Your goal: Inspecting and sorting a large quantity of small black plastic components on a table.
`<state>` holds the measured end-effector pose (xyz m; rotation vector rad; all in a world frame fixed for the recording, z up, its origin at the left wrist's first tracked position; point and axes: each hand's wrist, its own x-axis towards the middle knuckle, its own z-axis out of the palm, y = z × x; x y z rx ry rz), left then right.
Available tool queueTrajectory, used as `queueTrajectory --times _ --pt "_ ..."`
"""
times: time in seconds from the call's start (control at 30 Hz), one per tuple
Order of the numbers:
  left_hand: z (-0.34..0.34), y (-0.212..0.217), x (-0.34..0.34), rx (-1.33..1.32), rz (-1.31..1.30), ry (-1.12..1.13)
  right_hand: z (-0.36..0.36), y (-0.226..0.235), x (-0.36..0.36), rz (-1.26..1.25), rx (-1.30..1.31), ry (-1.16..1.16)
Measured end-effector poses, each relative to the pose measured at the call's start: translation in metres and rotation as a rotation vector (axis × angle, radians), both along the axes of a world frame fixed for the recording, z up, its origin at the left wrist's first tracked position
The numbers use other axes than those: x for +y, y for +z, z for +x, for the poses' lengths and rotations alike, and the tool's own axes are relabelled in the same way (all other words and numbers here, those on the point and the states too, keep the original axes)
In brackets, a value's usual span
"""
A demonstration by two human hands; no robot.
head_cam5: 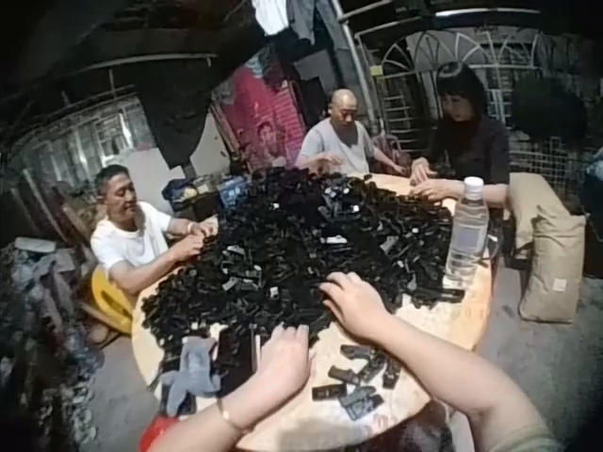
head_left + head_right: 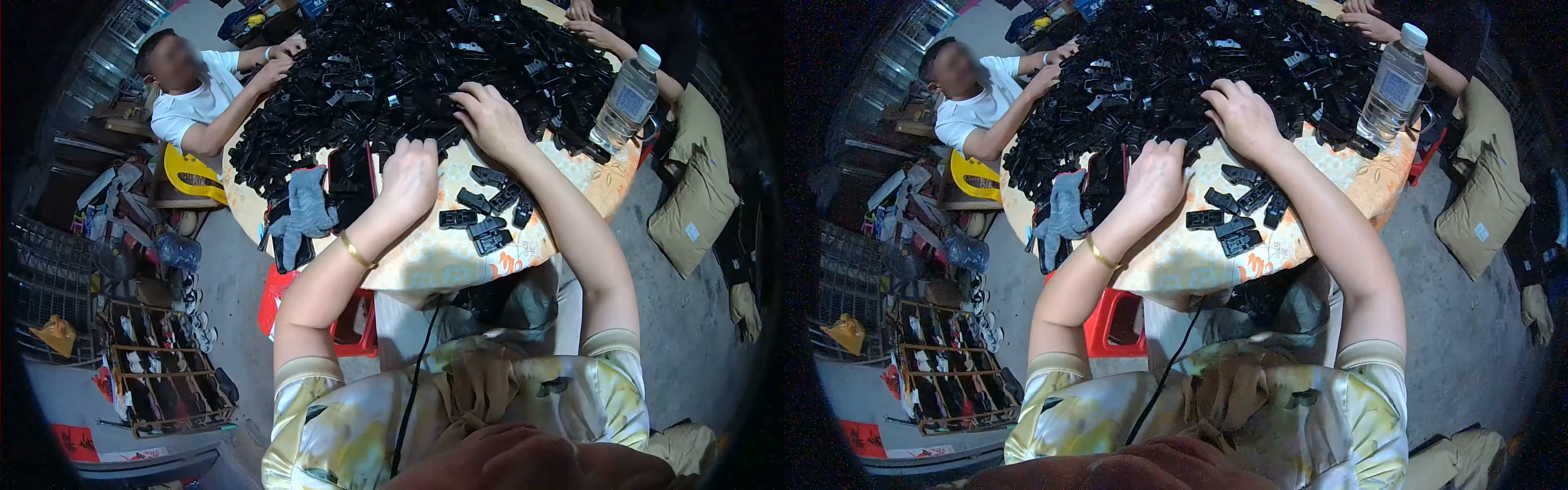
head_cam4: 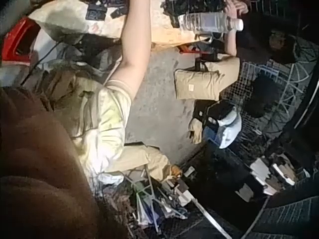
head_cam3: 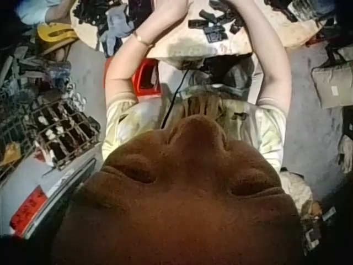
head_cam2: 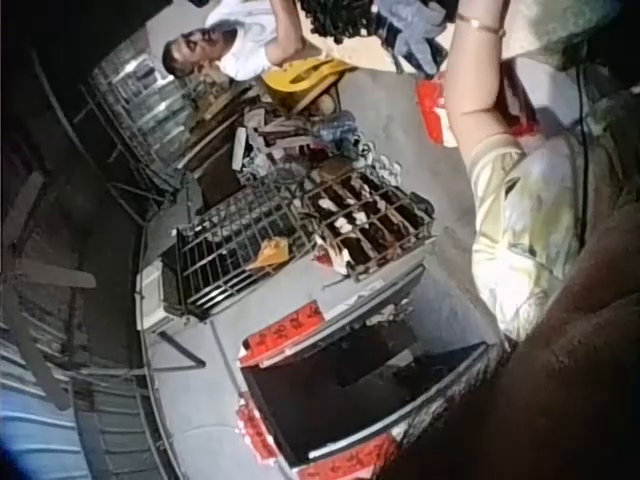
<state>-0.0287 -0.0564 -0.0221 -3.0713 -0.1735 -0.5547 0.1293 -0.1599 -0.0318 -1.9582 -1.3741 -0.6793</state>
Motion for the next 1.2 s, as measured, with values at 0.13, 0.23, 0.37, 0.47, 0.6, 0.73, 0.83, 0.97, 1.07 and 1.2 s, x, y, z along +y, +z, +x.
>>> queueTrajectory --times 0.13,0.23,0.37,0.47,0.6,0.73,0.83,0.97,1.07,1.2 --pt "0.011 -0.001 -0.009 -0.054 0.003 0.049 0.004 -0.002 -0.006 -0.007 -0.018 0.036" --pt "0.01 -0.005 -0.005 -0.123 -0.079 0.009 0.004 0.003 -0.006 -0.024 -0.085 0.094" --pt "0.004 0.015 0.008 -0.174 -0.683 0.036 0.015 0.005 0.001 -0.151 -0.206 0.119" --pt "0.008 0.022 0.028 -0.117 -1.376 0.002 0.014 0.008 0.011 -0.194 -0.273 0.146" --pt "0.012 0.024 0.031 -0.128 -1.783 -0.062 0.014 0.004 0.022 -0.134 -0.334 0.179" --pt "0.01 0.026 0.035 -0.125 -1.926 -0.175 0.011 0.006 0.025 -0.001 -0.348 0.213" --pt "0.009 0.029 0.032 -0.199 -1.874 -0.193 0.002 0.014 0.019 0.061 -0.032 0.152" --pt "0.007 0.035 0.031 -0.324 -1.939 -0.22 -0.006 0.02 0.007 0.3 0.747 0.335" --pt "0.009 0.029 0.04 -0.389 -2.081 -0.273 -0.013 0.026 -0.005 0.409 0.99 0.576" --pt "0.009 0.024 0.044 -0.225 -2.193 -0.334 -0.015 0.029 -0.011 0.311 0.916 0.669"
